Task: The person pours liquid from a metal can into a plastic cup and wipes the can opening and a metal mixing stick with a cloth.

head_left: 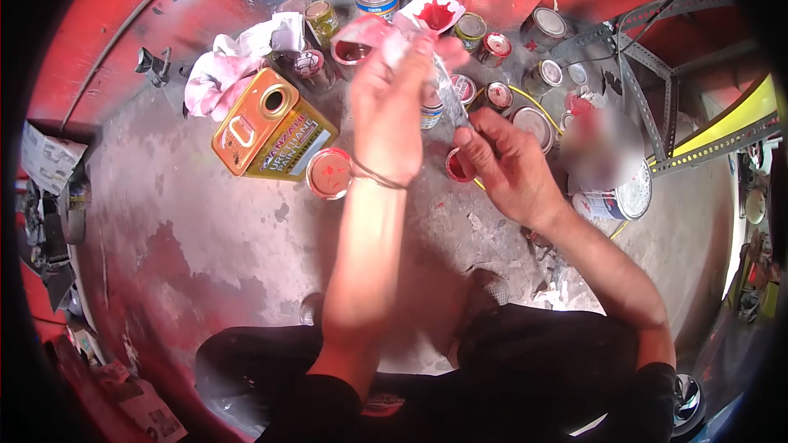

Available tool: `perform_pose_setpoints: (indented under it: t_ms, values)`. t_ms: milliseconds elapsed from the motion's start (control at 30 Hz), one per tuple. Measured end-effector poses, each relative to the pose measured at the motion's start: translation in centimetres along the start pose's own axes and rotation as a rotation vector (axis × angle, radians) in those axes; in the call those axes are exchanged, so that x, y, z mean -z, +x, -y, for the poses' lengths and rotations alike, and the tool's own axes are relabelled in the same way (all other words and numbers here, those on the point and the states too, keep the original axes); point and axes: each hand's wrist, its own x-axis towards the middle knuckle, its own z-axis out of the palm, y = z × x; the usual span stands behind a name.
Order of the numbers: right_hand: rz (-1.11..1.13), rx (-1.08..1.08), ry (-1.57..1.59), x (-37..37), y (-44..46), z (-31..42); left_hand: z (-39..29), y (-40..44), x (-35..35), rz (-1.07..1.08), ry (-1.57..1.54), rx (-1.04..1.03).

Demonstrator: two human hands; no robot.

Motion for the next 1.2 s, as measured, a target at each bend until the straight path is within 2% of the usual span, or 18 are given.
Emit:
perform_pose_setpoints:
  t_ms: [67,133,233,367,467,500,600,767,900,1000,1133,1200]
  values:
    - [0.023,-0.052,0.040,0.8,0.9,1.4,1.4,-1.6,-0.7,0.042,-0.066,0.011]
    - [0.029,-0.094,0.074,0.9,0.9,1.8,2.6,-2.9,-1.0,-0.024,-0.026,-0.005]
    - [0.041,-0.114,0.120,0.6,0.8,1.3,1.9,-2.1,-0.5,-0.065,0.038,-0.012]
    - [0.049,-0.124,0.217,-0.4,0.1,1.0,-0.3,0.6,0.8,0.006,0.015,-0.089]
    - [0.021,-0.100,0.268,0.6,1.3,1.6,1.9,-1.5,-0.2,0.054,0.215,-0.154]
    - [0.006,-0.097,0.289,1.0,1.4,1.4,2.7,-3.0,-1.6,-0.026,0.212,-0.157]
    - [-0.012,-0.034,0.138,0.2,0.2,0.9,2.2,-3.7,-1.5,-0.033,0.090,-0.054]
    - [0.057,-0.084,0.059,0.0,-1.1,0.3,0.2,0.2,1.3,-0.043,0.061,-0.112]
    - [0.070,-0.061,-0.002,0.8,-1.3,0.1,1.7,-1.9,0.9,-0.111,0.105,-0.095]
    - [0.060,-0.085,0.054,0.8,-1.2,-1.3,4.0,-3.4,-0.1,-0.093,0.159,-0.152]
    - [0.045,-0.191,0.211,1.7,-1.2,-1.0,4.0,-4.7,-1.3,0.062,-0.039,-0.048]
    - [0.054,-0.206,0.246,1.7,-1.3,-1.4,3.8,-4.1,-0.9,0.074,0.044,-0.063]
